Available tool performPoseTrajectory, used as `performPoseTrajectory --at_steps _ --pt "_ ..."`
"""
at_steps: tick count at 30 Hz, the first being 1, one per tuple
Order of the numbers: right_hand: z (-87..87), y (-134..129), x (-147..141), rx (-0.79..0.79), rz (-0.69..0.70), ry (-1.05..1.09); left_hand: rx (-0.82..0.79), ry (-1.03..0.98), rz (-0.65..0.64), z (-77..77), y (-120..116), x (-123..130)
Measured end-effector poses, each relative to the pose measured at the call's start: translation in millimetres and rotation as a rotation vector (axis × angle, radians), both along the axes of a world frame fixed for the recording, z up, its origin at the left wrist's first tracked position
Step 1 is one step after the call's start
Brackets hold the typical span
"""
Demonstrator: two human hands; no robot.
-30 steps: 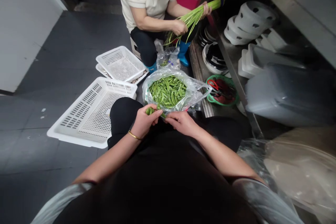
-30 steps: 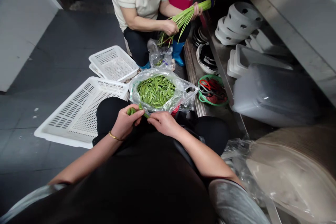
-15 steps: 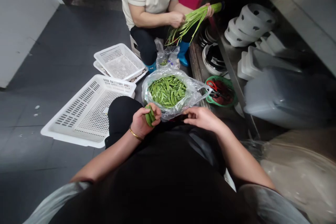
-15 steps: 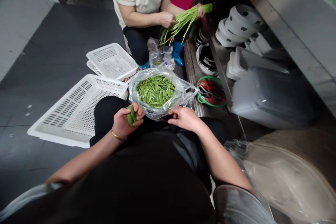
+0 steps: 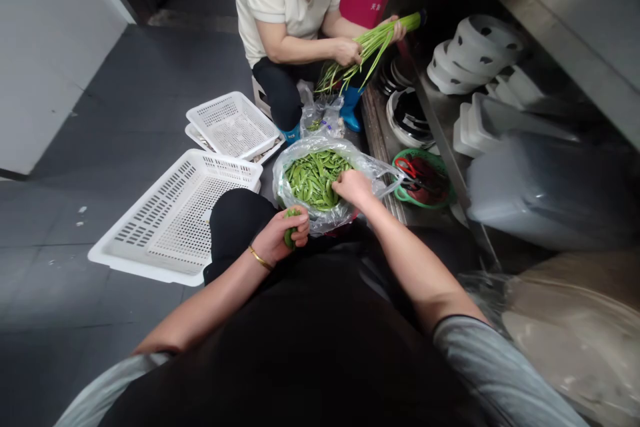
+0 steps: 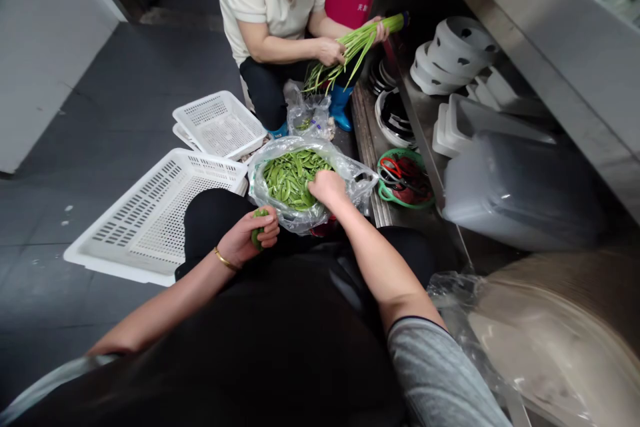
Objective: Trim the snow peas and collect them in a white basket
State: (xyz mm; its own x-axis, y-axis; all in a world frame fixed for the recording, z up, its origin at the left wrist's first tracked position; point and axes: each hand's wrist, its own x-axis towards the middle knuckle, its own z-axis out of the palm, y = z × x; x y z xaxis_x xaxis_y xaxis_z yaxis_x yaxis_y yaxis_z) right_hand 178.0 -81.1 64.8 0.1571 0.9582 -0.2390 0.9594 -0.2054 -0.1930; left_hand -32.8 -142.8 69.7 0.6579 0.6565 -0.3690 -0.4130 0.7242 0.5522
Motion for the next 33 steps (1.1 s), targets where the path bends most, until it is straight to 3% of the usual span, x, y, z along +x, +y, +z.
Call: performPoseTrajectory --at_steps 4,7,11,15,20,27,30,33 --pt "16.0 -31 12 0.368 -0.056 0.393 -0.050 0.072 -0.053 -4.5 2 8" --pt "18.3 -65 -2 0.581 0.023 0.709 -0.032 0.108 -0.056 -5.2 1 14" --pt "14.2 -97 -24 0.661 0.223 0.722 0.022 0.098 0.061 -2.5 -1 17" --pt "18.7 -107 -24 0.631 0.494 0.470 0.042 0.161 0.152 3.2 -2 14" --pt "34.6 -113 -13 0.464 0.666 0.317 0.139 0.274 0.084 9.3 -3 6" --pt "40.0 -120 -19 0.361 0.807 0.521 0.119 0.243 -0.162 7.2 -6 3" --pt "42.0 -122 -24 0.272 0.855 0.715 0.117 0.227 -0.219 6.9 -10 5" --pt "46.2 -123 -17 0.202 0.718 0.872 0.118 0.180 -0.265 8.1 -11 4"
